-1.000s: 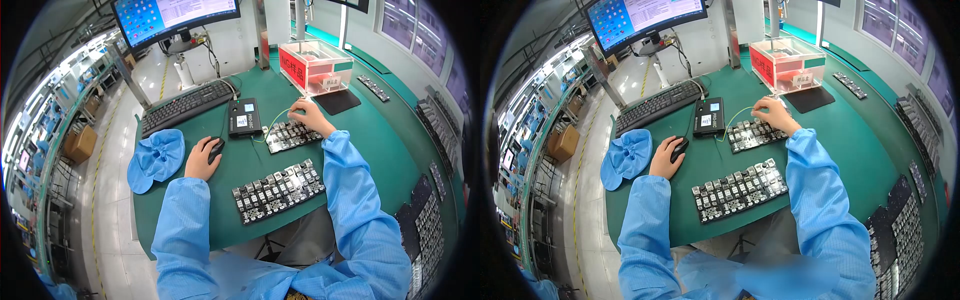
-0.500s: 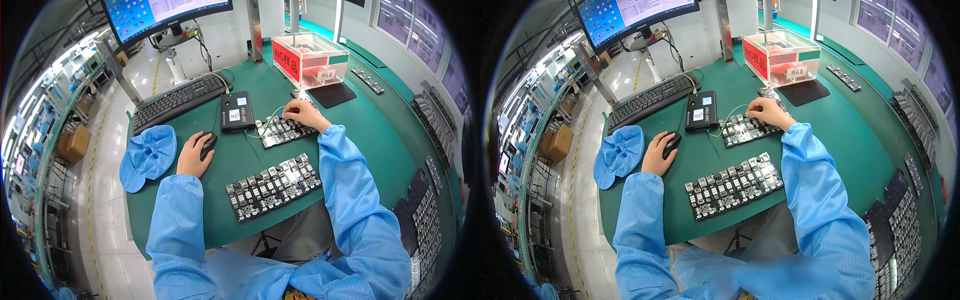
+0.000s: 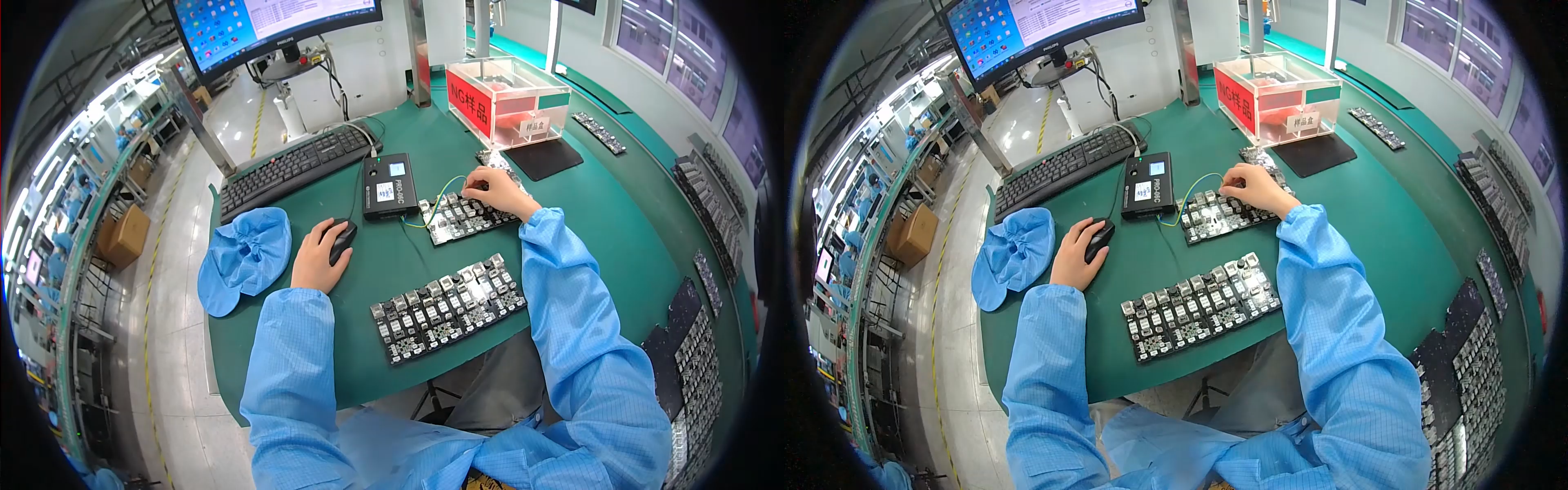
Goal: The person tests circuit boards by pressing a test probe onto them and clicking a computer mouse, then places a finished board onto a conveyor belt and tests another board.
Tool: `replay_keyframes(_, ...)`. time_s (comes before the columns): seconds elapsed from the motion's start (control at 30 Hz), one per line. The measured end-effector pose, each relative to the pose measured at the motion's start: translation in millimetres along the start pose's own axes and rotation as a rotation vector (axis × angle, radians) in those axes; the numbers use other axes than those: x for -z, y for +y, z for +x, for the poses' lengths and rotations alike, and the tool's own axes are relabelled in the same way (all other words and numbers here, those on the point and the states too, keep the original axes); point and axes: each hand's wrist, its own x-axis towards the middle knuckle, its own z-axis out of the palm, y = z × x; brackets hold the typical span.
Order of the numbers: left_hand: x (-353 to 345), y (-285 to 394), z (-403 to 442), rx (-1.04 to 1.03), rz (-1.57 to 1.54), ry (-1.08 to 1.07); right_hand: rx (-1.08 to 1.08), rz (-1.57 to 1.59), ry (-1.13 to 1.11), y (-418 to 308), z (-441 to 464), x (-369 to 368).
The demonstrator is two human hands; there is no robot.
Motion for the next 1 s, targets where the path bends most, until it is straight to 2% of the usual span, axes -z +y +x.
replay_keyframes(0.5, -0.1, -1.5, -1.2, -0.037, -0.015, 0.03, 0.148, -0.149, 0.035, 6.1, 0.3, -1.5)
replay_keyframes(0.57, -0.2, -1.8, -1.2, -0.044, -0.011, 0.034, 0.085, -0.284, 0.126, -2.1, -4.0, 0.1)
replay_keyframes(0.7, -0.3, -3.0, -1.6, -0.041, -0.015, 0.031, -0.012, -0.423, 0.085, -1.8, -7.4, 1.6)
replay_keyframes(0.87, -0.3, -2.2, -2.4, -0.005, -0.004, 0.003, 0.001, -0.29, 0.098, 5.0, -4.5, 0.1)
replay_keyframes(1.0, 0.2, -1.6, -3.0, -0.006, -0.016, 0.002, 0.01, -0.305, 0.098, 7.1, -4.2, 0.2)
